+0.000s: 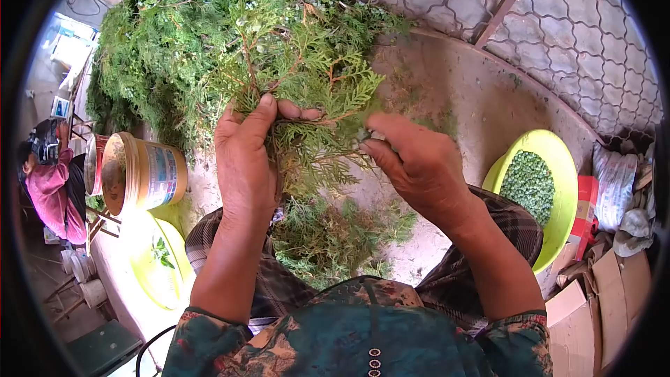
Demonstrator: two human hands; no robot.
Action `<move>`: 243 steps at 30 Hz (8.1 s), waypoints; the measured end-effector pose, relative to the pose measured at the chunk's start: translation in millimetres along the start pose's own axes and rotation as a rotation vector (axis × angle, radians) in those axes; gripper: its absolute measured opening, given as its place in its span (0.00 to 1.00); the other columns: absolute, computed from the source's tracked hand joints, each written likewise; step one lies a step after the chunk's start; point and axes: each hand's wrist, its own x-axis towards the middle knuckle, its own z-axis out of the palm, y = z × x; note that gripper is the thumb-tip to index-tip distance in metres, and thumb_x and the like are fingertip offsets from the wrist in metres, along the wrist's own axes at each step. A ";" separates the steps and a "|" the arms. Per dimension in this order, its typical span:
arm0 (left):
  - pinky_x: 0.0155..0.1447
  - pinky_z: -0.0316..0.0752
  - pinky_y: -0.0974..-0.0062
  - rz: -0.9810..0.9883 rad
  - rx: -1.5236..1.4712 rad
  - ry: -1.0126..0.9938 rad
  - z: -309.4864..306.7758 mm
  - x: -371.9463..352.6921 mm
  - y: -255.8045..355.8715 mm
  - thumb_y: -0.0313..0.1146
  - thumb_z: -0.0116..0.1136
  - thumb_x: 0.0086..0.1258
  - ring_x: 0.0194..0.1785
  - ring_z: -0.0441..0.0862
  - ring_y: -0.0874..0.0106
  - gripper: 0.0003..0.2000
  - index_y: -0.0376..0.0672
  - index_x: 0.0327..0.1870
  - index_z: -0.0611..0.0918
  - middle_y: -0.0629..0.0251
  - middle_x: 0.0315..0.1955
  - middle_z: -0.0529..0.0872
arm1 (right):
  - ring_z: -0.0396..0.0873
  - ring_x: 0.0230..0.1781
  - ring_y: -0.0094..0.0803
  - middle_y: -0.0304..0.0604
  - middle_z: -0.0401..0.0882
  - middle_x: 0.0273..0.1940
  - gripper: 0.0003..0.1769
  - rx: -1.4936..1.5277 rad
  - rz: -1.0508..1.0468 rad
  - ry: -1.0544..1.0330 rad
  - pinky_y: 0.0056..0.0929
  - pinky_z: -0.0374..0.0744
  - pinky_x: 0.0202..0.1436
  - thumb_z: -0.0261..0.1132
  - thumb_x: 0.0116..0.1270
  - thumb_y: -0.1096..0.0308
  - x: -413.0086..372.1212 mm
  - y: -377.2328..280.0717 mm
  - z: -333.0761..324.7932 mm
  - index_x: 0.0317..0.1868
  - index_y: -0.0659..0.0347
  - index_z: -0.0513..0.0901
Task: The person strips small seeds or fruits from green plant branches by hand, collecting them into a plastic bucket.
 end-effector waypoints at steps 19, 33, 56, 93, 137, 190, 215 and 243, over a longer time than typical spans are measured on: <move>0.28 0.73 0.75 -0.270 0.182 -0.140 4.4 -1.5 8.1 0.43 0.53 0.70 0.19 0.76 0.71 0.14 0.40 0.40 0.75 0.67 0.16 0.76 | 0.58 0.13 0.18 0.38 0.70 0.26 0.14 1.713 0.667 0.042 0.16 0.58 0.14 0.51 0.72 0.56 7.8 9.4 -44.6 0.40 0.58 0.75; 0.30 0.75 0.81 -0.145 0.513 -0.470 11.5 -13.7 -12.6 0.35 0.50 0.73 0.26 0.76 0.82 0.11 0.37 0.47 0.77 0.72 0.24 0.78 | 0.75 0.39 0.25 0.42 0.79 0.38 0.29 0.834 0.468 -0.061 0.25 0.74 0.43 0.71 0.57 0.55 11.8 5.8 -17.5 0.51 0.67 0.74; 0.25 0.65 0.83 -0.442 0.563 -0.408 -3.2 -17.4 24.0 0.35 0.57 0.66 0.18 0.67 0.84 0.08 0.40 0.30 0.80 0.76 0.14 0.71 | 0.68 0.15 0.24 0.38 0.72 0.22 0.10 0.780 0.763 -0.109 0.25 0.66 0.17 0.59 0.65 0.64 11.7 38.6 -67.9 0.34 0.62 0.74; 0.24 0.65 0.84 -0.544 0.692 -0.751 -1.2 -8.5 5.0 0.33 0.58 0.66 0.20 0.69 0.84 0.08 0.37 0.40 0.81 0.76 0.17 0.73 | 0.72 0.19 0.17 0.33 0.75 0.26 0.10 1.391 0.954 -0.127 0.17 0.69 0.17 0.64 0.63 0.66 -8.1 14.3 -9.3 0.39 0.61 0.75; 0.24 0.62 0.79 -0.221 0.788 -0.500 -16.8 -4.1 -3.0 0.33 0.52 0.70 0.21 0.64 0.84 0.09 0.37 0.31 0.77 0.76 0.14 0.69 | 0.63 0.13 0.15 0.36 0.72 0.28 0.10 1.318 1.002 -0.256 0.14 0.58 0.10 0.62 0.67 0.62 -5.4 10.5 -24.5 0.39 0.60 0.73; 0.26 0.62 0.84 -0.234 0.626 -0.605 -1.0 -16.0 14.1 0.31 0.48 0.72 0.23 0.64 0.87 0.12 0.41 0.53 0.77 0.80 0.20 0.70 | 0.74 0.32 0.21 0.39 0.77 0.37 0.17 0.898 0.583 -0.197 0.22 0.73 0.32 0.68 0.60 0.65 26.2 -5.0 -28.2 0.47 0.63 0.76; 0.24 0.65 0.84 -0.393 0.651 -0.382 -16.0 -13.0 33.2 0.33 0.54 0.68 0.19 0.67 0.85 0.07 0.39 0.37 0.81 0.77 0.15 0.71 | 0.75 0.25 0.27 0.48 0.76 0.36 0.08 0.699 0.753 0.119 0.26 0.71 0.18 0.50 0.66 0.67 29.6 56.4 -92.9 0.38 0.62 0.73; 0.18 0.64 0.80 -0.710 -0.675 -0.380 -43.8 14.8 -3.0 0.37 0.44 0.73 0.14 0.66 0.80 0.11 0.37 0.41 0.72 0.74 0.16 0.69 | 0.59 0.16 0.21 0.41 0.68 0.29 0.14 1.523 0.676 0.335 0.17 0.57 0.13 0.50 0.68 0.59 34.0 31.4 -74.1 0.39 0.62 0.73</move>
